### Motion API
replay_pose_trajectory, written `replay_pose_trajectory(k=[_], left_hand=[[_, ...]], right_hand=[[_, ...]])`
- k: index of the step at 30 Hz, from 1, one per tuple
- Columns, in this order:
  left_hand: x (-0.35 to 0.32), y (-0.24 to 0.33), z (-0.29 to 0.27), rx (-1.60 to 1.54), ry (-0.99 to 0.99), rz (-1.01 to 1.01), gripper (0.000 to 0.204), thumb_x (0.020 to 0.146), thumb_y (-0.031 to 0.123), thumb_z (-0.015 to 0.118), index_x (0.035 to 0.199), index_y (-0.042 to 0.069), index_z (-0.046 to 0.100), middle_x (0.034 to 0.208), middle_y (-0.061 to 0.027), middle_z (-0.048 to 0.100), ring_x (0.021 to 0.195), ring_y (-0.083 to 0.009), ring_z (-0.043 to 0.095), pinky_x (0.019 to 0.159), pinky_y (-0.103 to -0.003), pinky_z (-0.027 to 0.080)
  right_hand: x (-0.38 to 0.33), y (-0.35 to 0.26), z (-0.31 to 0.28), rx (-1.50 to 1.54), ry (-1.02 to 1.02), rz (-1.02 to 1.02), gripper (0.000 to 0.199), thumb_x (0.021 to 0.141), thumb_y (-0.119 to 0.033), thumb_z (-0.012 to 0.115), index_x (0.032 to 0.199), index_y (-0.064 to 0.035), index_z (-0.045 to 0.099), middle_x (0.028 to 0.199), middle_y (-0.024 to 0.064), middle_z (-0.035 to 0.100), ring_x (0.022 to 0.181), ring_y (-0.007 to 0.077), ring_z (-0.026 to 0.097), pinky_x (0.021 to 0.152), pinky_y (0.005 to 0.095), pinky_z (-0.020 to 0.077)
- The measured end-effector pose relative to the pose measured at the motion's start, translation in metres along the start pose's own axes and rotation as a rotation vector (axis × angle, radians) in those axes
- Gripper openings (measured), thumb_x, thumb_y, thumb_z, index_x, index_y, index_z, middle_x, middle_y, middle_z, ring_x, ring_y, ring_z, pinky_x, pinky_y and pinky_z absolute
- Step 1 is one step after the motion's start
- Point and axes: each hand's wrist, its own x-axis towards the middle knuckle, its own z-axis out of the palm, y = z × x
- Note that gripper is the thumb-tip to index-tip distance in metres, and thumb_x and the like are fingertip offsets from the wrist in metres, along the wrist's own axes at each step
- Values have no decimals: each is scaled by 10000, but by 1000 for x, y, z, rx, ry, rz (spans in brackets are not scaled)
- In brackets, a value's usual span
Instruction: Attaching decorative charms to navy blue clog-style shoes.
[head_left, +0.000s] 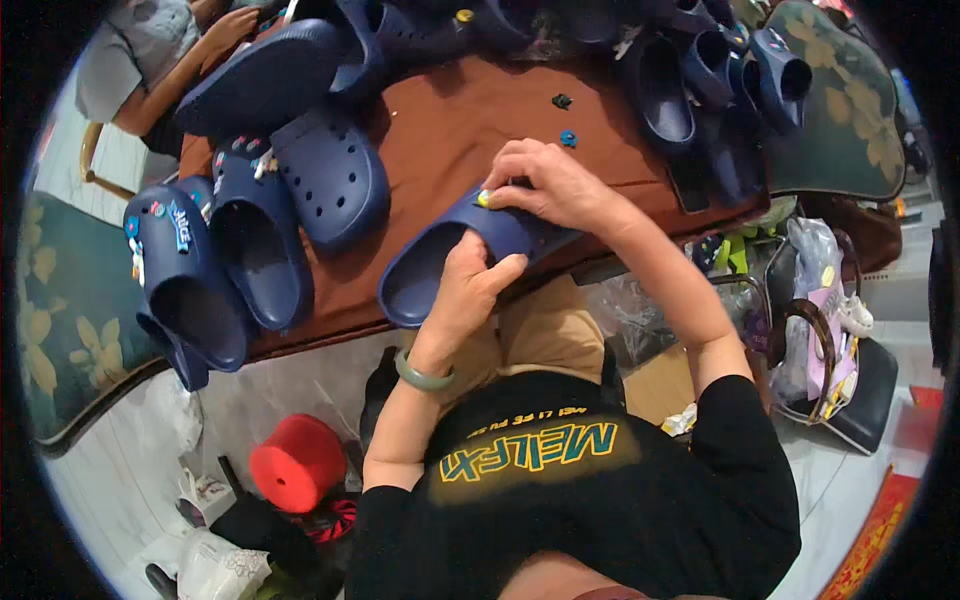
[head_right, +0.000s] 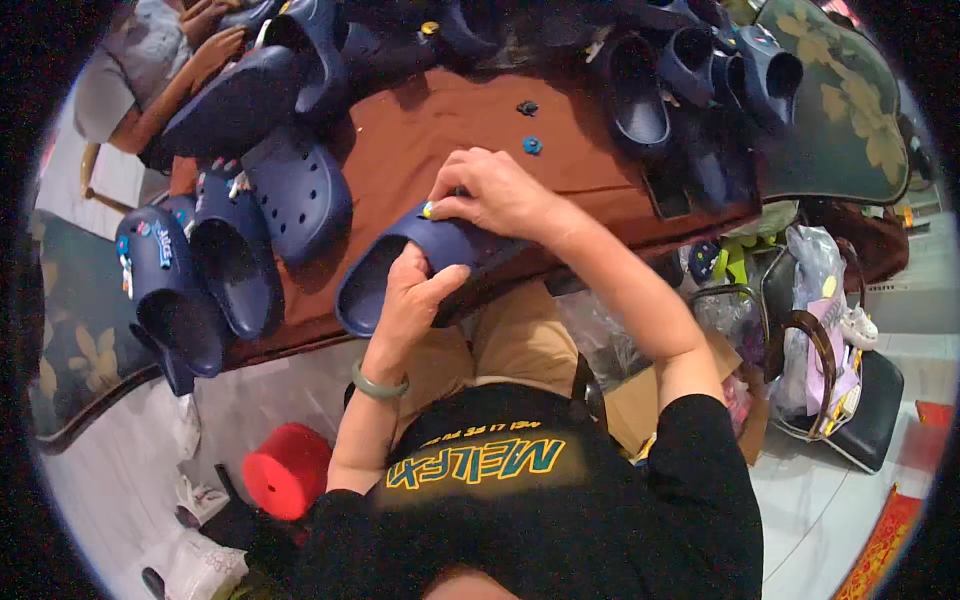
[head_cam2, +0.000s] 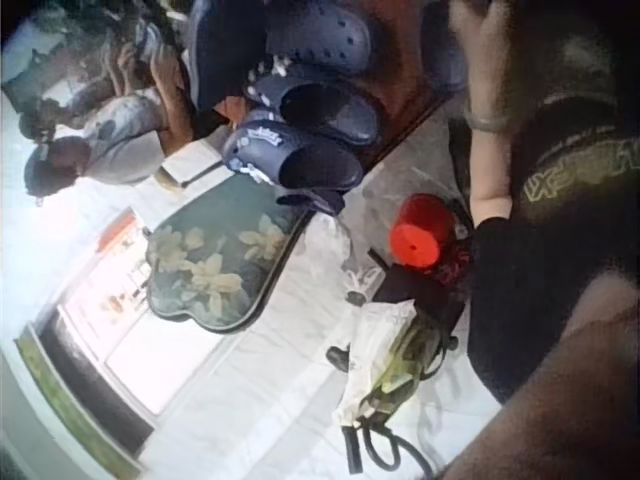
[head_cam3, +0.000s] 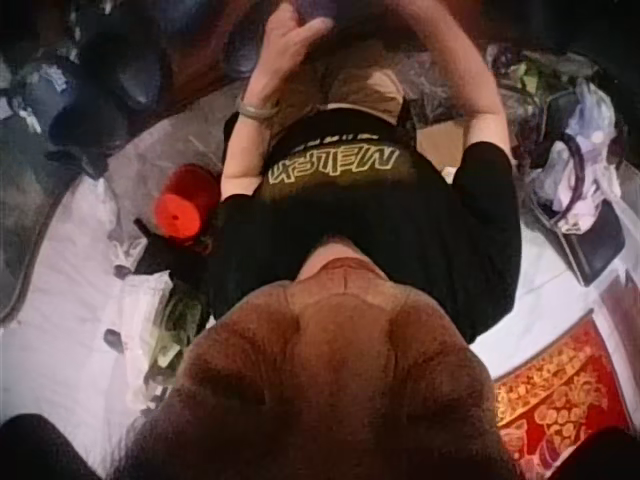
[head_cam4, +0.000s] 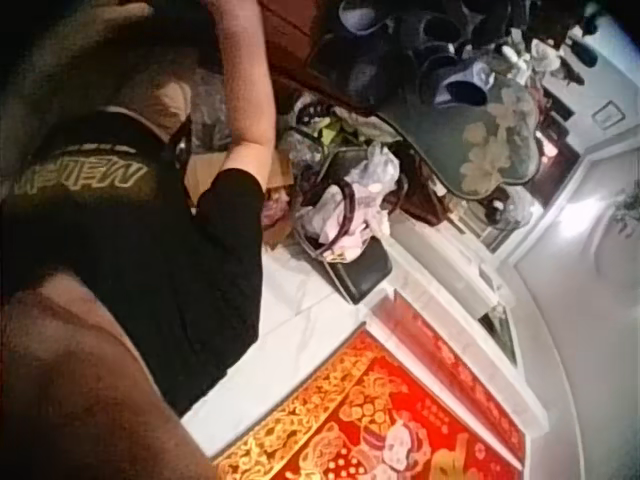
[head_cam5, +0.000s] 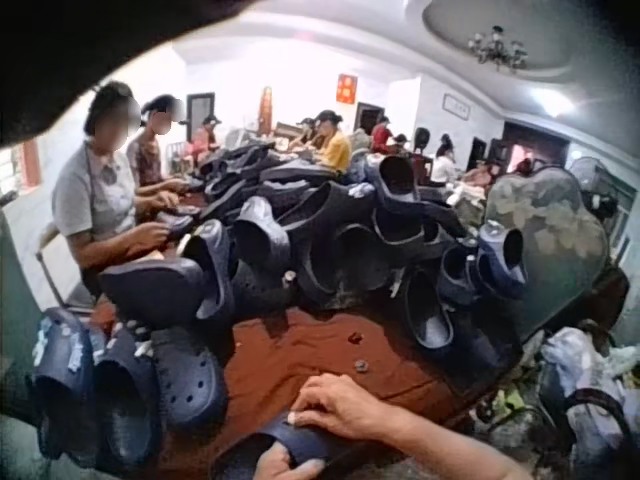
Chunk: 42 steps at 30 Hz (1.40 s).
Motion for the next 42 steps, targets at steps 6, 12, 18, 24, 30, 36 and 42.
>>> replay_pose_trajectory(k=[6, 12, 18, 24, 30, 36, 42], left_hand=[[0, 3, 4, -46, 3, -51, 426, 817, 84, 624, 1216, -30, 524, 1105, -55, 612, 987, -129, 571, 891, -288, 458], [7, 5, 5, -170, 19, -70, 403, 797, 44, 605, 1186, -41, 544, 1116, -71, 626, 997, -147, 590, 911, -290, 453], [20, 4, 3, -167, 107, -67, 379, 789, 55, 598, 1148, -62, 570, 1072, -78, 645, 967, -137, 597, 893, -275, 461], [21, 4, 4, -170, 174, -110, 276, 899, 217, 594, 979, -41, 650, 896, -36, 652, 789, -84, 575, 748, -248, 474], [23, 6, 0, -104, 181, -167, 337, 923, 246, 554, 911, -69, 674, 908, -92, 684, 784, -130, 649, 751, -256, 495], [23, -6, -3, 5, 200, -116, 368, 959, 255, 511, 970, -77, 671, 918, -66, 680, 819, -102, 621, 778, -252, 480], [20, 2, 13, -42, 241, -30, 533, 997, 337, 480, 589, -5, 499, 546, 54, 436, 540, -48, 348, 476, -296, 267]], right_hand=[[-5, -9, 2, -279, 135, -21, 243, 810, -363, 676, 810, -124, 722, 863, 59, 669, 895, 275, 616, 777, 407, 482], [-2, 91, -41, -365, 259, 205, 256, 895, -280, 593, 1015, -73, 686, 999, 140, 661, 1012, 313, 594, 848, 428, 491], [-47, 126, -27, -227, 293, 206, 273, 829, -259, 697, 1019, -65, 679, 907, 132, 630, 864, 307, 613, 775, 398, 497], [-86, 89, -6, -29, 652, 295, 165, 847, -90, 686, 995, -17, 686, 900, 105, 677, 804, 199, 647, 727, 281, 501], [-98, 0, 27, -69, 712, 29, 255, 755, -6, 749, 998, -61, 691, 867, 112, 656, 751, 256, 630, 663, 339, 520], [-88, -9, 67, -281, 769, -173, 344, 671, 56, 763, 985, -56, 678, 860, 83, 627, 724, 248, 599, 628, 331, 504], [-99, -20, 71, -429, 696, -128, 353, 693, -19, 716, 1042, -63, 690, 883, 53, 623, 796, 237, 597, 666, 342, 504]])
